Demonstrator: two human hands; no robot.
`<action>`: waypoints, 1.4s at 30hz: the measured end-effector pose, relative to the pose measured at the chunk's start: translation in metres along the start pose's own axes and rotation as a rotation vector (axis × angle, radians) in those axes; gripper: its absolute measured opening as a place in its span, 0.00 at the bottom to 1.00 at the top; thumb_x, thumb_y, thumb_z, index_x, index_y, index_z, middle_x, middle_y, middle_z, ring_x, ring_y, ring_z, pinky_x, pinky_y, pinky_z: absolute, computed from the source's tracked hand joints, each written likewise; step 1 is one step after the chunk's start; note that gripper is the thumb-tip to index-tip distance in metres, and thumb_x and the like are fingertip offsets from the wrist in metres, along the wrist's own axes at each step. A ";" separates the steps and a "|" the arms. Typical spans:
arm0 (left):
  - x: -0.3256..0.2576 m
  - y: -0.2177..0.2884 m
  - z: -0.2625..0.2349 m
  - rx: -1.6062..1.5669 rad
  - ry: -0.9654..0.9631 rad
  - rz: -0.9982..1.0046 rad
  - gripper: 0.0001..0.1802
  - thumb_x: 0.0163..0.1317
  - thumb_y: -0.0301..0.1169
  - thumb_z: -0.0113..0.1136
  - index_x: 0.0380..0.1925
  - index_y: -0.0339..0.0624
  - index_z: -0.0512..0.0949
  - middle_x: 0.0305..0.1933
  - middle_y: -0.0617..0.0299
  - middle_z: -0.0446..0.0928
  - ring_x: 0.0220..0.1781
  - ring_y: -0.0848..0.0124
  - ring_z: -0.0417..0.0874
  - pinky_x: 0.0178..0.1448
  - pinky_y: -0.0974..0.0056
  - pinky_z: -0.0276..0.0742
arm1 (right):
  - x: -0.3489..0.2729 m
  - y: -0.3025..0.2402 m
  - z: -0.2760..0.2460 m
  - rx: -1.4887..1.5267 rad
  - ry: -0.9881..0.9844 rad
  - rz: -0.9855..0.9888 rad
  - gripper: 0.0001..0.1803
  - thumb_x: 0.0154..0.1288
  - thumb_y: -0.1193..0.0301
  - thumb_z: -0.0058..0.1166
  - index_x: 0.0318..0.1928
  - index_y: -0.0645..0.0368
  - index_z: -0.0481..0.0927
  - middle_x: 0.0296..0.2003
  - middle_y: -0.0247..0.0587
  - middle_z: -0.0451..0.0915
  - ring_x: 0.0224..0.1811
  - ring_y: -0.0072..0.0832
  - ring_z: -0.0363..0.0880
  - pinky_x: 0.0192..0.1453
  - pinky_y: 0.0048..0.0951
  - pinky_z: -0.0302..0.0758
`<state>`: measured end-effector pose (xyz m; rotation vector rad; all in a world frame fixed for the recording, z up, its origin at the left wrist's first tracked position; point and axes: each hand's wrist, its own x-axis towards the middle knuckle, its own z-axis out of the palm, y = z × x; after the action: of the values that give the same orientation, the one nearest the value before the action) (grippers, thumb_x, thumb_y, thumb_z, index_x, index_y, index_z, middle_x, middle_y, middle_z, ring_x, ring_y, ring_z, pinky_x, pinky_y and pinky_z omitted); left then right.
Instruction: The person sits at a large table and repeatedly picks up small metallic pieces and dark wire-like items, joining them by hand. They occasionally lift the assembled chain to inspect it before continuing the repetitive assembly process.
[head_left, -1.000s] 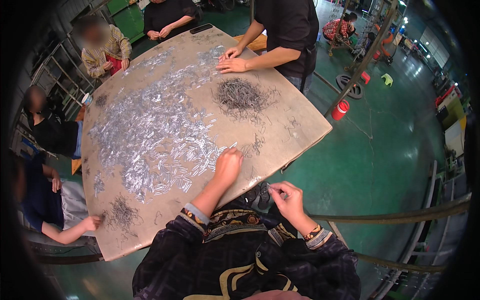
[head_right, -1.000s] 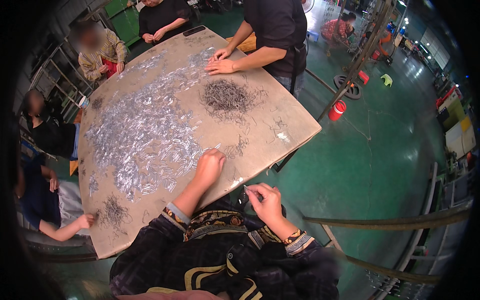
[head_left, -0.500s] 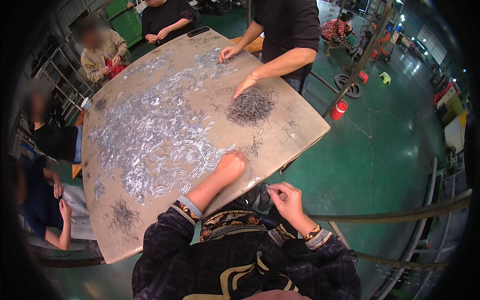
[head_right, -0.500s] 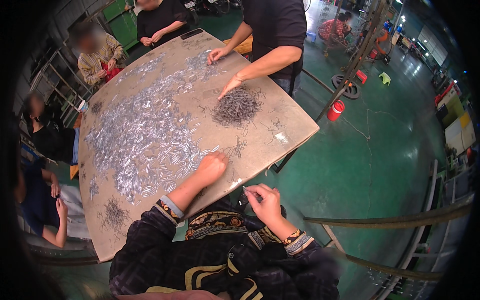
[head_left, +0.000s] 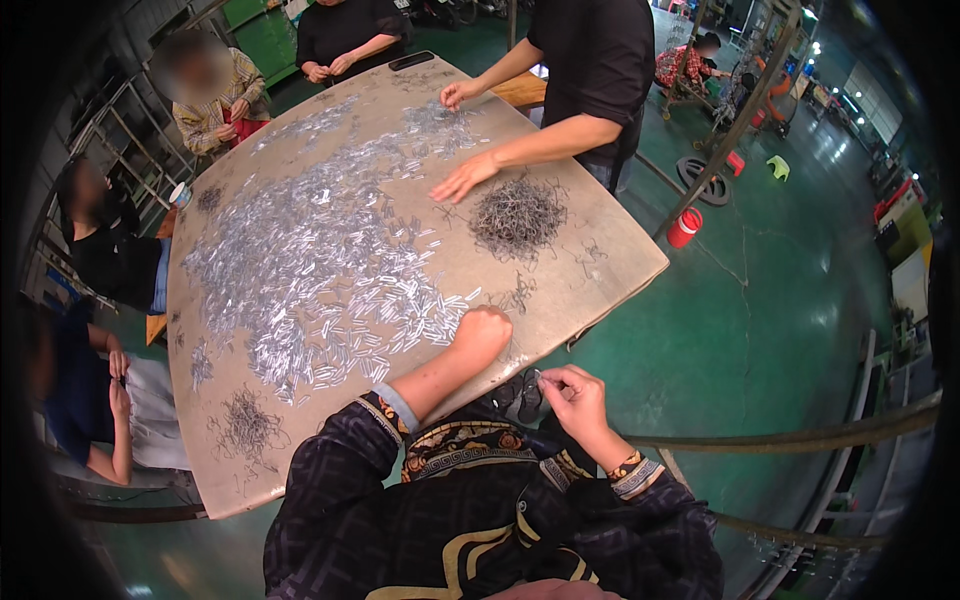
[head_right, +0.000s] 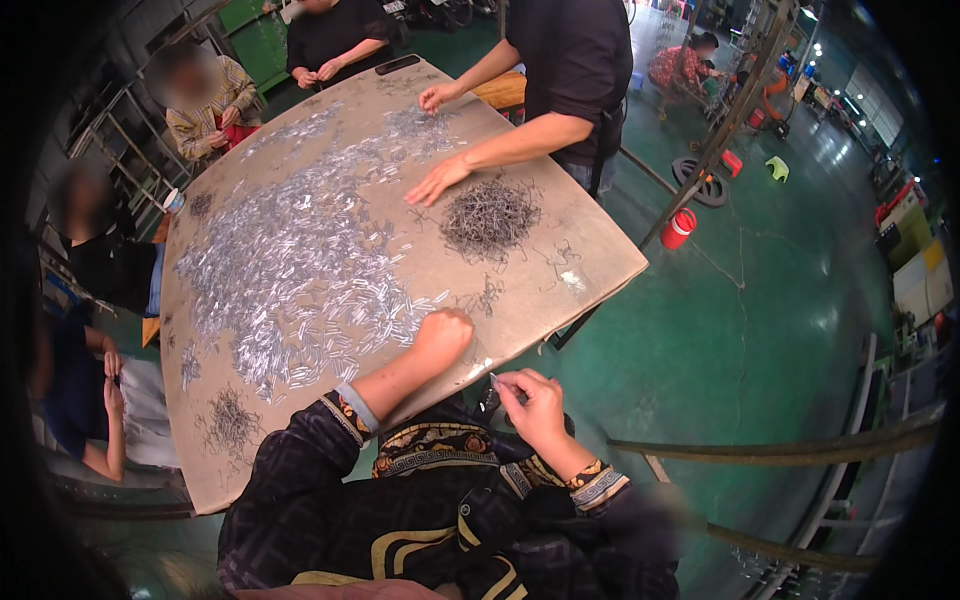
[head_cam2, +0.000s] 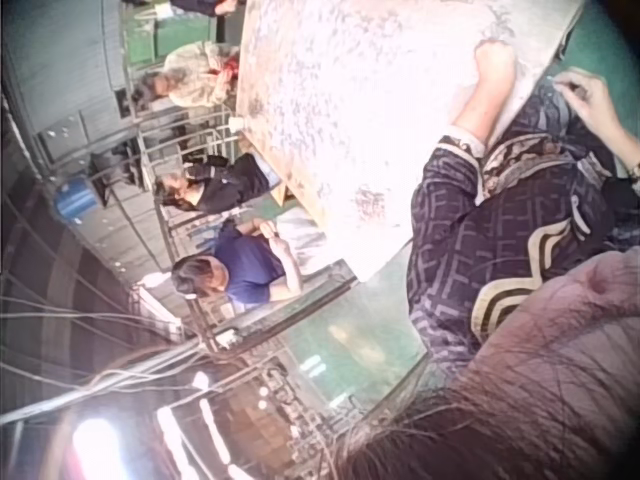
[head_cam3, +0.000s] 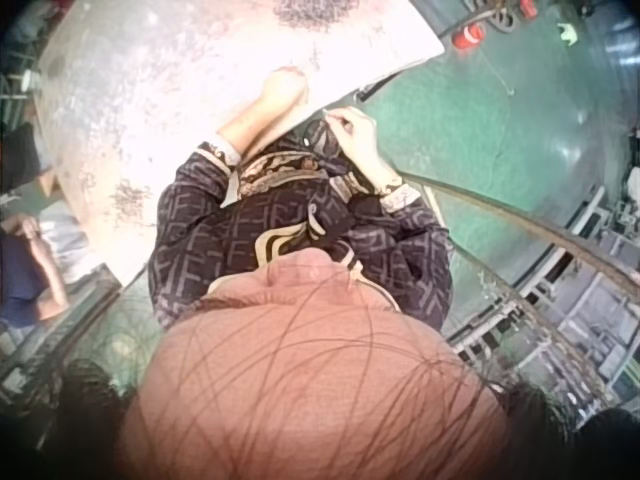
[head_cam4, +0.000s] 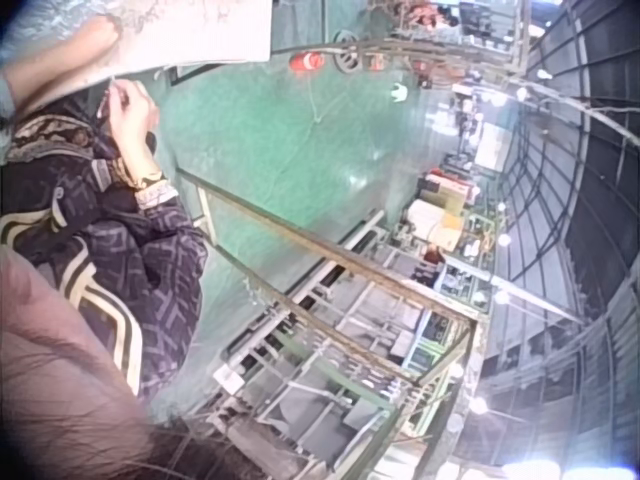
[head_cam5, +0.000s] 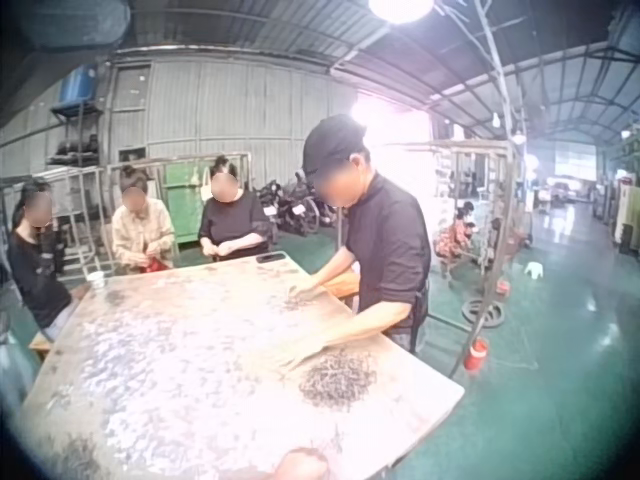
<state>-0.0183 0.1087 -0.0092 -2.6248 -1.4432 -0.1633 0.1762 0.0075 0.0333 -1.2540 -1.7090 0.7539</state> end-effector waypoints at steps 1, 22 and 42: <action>0.001 -0.003 -0.002 -0.060 -0.016 -0.047 0.05 0.46 0.27 0.57 0.20 0.37 0.81 0.27 0.53 0.81 0.30 0.60 0.84 0.34 0.59 0.81 | 0.000 -0.001 0.001 0.003 0.007 -0.007 0.04 0.56 0.79 0.63 0.34 0.65 0.84 0.25 0.38 0.80 0.21 0.20 0.73 0.26 0.21 0.68; -0.065 0.051 -0.054 -1.603 0.091 -0.407 0.03 0.60 0.21 0.63 0.32 0.36 0.78 0.27 0.72 0.78 0.27 0.88 0.73 0.31 0.79 0.69 | -0.003 -0.003 0.006 -0.006 -0.060 0.131 0.02 0.58 0.70 0.63 0.33 0.52 0.84 0.26 0.27 0.81 0.23 0.23 0.76 0.45 0.39 0.65; -0.077 0.059 -0.054 -1.432 0.285 -0.104 0.05 0.63 0.19 0.56 0.36 0.39 0.71 0.42 0.62 0.80 0.25 0.86 0.62 0.30 0.76 0.62 | 0.073 0.034 0.031 -0.180 -0.138 -0.242 0.07 0.58 0.73 0.58 0.36 0.62 0.84 0.31 0.43 0.79 0.38 0.38 0.79 0.44 0.35 0.75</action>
<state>-0.0108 0.0043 0.0275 -3.0663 -1.6282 -2.1690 0.1546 0.0880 0.0115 -1.1069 -2.0351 0.5636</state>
